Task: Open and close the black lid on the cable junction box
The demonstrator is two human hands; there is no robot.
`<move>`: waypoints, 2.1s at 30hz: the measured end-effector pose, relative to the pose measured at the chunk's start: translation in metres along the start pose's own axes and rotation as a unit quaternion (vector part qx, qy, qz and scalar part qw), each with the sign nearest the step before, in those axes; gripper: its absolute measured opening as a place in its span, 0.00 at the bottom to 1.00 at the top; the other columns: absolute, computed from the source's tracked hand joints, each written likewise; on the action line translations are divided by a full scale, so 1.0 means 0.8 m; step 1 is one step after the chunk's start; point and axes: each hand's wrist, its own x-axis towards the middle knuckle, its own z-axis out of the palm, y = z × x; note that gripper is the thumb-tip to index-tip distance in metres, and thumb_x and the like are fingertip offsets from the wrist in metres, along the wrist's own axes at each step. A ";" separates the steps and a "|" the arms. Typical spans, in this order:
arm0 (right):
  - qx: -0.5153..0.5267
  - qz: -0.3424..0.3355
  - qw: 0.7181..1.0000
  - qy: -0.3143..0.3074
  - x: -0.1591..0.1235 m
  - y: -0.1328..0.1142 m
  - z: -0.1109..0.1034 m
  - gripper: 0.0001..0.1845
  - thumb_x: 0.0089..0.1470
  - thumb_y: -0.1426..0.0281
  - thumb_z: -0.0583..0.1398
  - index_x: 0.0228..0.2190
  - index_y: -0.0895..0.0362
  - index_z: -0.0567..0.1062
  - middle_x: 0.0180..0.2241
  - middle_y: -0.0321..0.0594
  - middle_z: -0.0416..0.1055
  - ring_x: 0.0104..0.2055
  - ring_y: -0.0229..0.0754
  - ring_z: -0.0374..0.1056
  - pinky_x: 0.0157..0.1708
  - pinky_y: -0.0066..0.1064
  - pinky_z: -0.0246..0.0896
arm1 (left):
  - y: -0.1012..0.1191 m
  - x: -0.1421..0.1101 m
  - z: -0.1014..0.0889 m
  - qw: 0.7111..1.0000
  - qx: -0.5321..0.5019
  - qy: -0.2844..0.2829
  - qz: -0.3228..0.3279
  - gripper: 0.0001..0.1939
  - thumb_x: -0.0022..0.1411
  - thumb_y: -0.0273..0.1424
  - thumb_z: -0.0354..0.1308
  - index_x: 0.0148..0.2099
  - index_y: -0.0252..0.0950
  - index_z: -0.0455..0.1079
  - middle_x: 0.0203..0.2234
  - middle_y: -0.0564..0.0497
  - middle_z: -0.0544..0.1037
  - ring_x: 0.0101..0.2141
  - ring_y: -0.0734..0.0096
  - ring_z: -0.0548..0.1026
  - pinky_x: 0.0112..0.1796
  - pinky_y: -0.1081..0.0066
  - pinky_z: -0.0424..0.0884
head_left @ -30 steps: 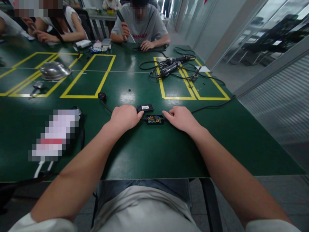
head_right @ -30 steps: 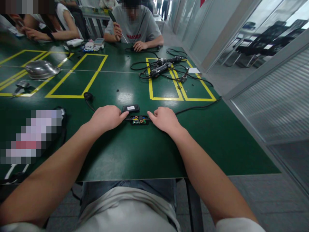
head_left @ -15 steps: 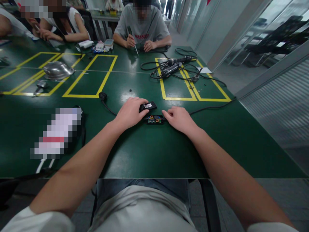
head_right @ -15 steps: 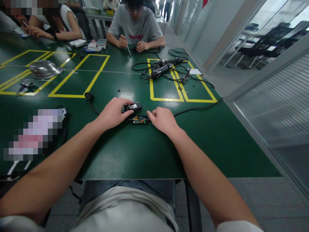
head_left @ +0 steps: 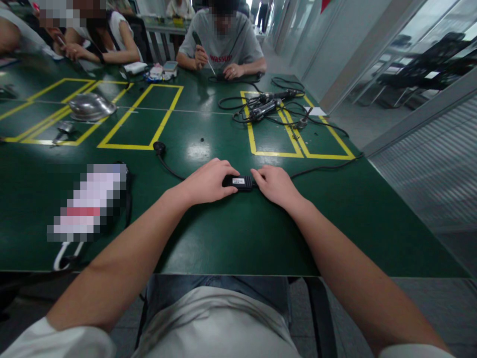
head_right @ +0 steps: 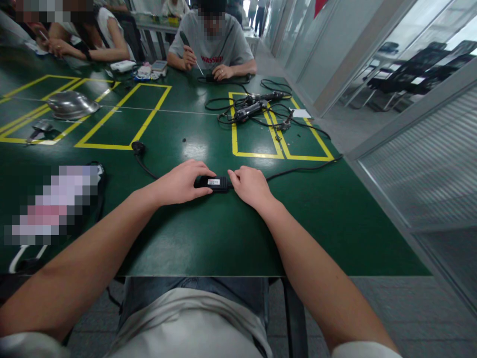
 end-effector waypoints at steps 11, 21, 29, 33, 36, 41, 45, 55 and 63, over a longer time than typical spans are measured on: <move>0.017 0.008 1.000 0.001 -0.001 0.001 -0.001 0.28 0.80 0.62 0.55 0.28 0.55 0.81 0.35 0.47 0.78 0.36 0.48 0.70 0.39 0.39 0.53 | 0.004 -0.001 0.002 1.000 0.002 -0.003 0.005 0.23 0.76 0.38 0.66 0.68 0.37 0.82 0.56 0.39 0.85 0.58 0.45 0.81 0.64 0.51 0.75; 0.043 0.009 0.999 0.006 -0.002 0.009 0.000 0.28 0.76 0.61 0.57 0.22 0.53 0.74 0.32 0.45 0.75 0.34 0.47 0.68 0.38 0.39 0.53 | -0.003 0.006 0.003 0.998 -0.018 0.038 -0.048 0.22 0.79 0.35 0.61 0.69 0.38 0.82 0.56 0.39 0.86 0.56 0.49 0.83 0.62 0.53 0.76; 0.067 0.001 0.998 0.001 -0.001 0.009 -0.005 0.29 0.76 0.61 0.57 0.20 0.51 0.65 0.30 0.43 0.72 0.32 0.46 0.64 0.38 0.39 0.53 | -0.006 0.002 -0.004 0.980 0.060 0.079 -0.170 0.24 0.78 0.31 0.61 0.72 0.35 0.76 0.66 0.35 0.79 0.64 0.45 0.78 0.66 0.51 0.74; 0.056 0.005 0.998 -0.005 -0.003 0.006 -0.011 0.31 0.76 0.61 0.57 0.18 0.51 0.63 0.29 0.43 0.70 0.32 0.46 0.62 0.38 0.40 0.51 | 0.010 -0.001 -0.023 0.966 0.102 0.069 -0.228 0.20 0.83 0.36 0.53 0.55 0.36 0.86 0.53 0.36 0.85 0.55 0.44 0.83 0.56 0.53 0.79; 0.036 0.002 0.999 -0.017 -0.004 0.003 -0.012 0.33 0.76 0.59 0.58 0.17 0.51 0.61 0.28 0.42 0.68 0.32 0.46 0.60 0.37 0.40 0.49 | 0.019 -0.004 -0.030 0.963 0.109 0.001 -0.245 0.25 0.84 0.42 0.51 0.51 0.36 0.88 0.45 0.35 0.88 0.49 0.41 0.86 0.51 0.52 0.80; 0.025 0.003 1.000 -0.004 -0.005 0.000 -0.010 0.35 0.76 0.56 0.60 0.16 0.51 0.62 0.28 0.43 0.68 0.33 0.47 0.62 0.37 0.40 0.49 | 0.022 -0.005 -0.018 0.958 0.161 -0.074 -0.224 0.27 0.84 0.41 0.49 0.58 0.31 0.87 0.47 0.31 0.89 0.50 0.39 0.87 0.51 0.52 0.81; 0.038 0.005 0.999 0.021 -0.005 0.002 -0.007 0.34 0.74 0.55 0.62 0.16 0.51 0.64 0.28 0.42 0.69 0.34 0.48 0.64 0.37 0.40 0.52 | 0.023 -0.004 -0.019 0.962 0.160 -0.075 -0.208 0.29 0.85 0.41 0.47 0.57 0.29 0.87 0.49 0.29 0.89 0.51 0.37 0.88 0.52 0.52 0.81; 0.045 0.008 0.999 0.023 -0.003 0.002 -0.005 0.36 0.74 0.56 0.63 0.15 0.51 0.60 0.25 0.40 0.65 0.32 0.46 0.59 0.36 0.40 0.46 | 0.022 -0.003 -0.021 0.959 0.177 -0.083 -0.207 0.27 0.85 0.41 0.49 0.57 0.30 0.87 0.47 0.32 0.89 0.49 0.41 0.87 0.50 0.54 0.80; 0.097 0.005 0.994 0.039 -0.003 0.003 -0.003 0.30 0.76 0.55 0.59 0.21 0.51 0.66 0.28 0.41 0.71 0.32 0.46 0.63 0.37 0.39 0.51 | -0.001 -0.001 -0.010 0.975 0.109 0.129 -0.145 0.13 0.79 0.37 0.63 0.55 0.35 0.83 0.55 0.37 0.86 0.60 0.44 0.79 0.61 0.52 0.76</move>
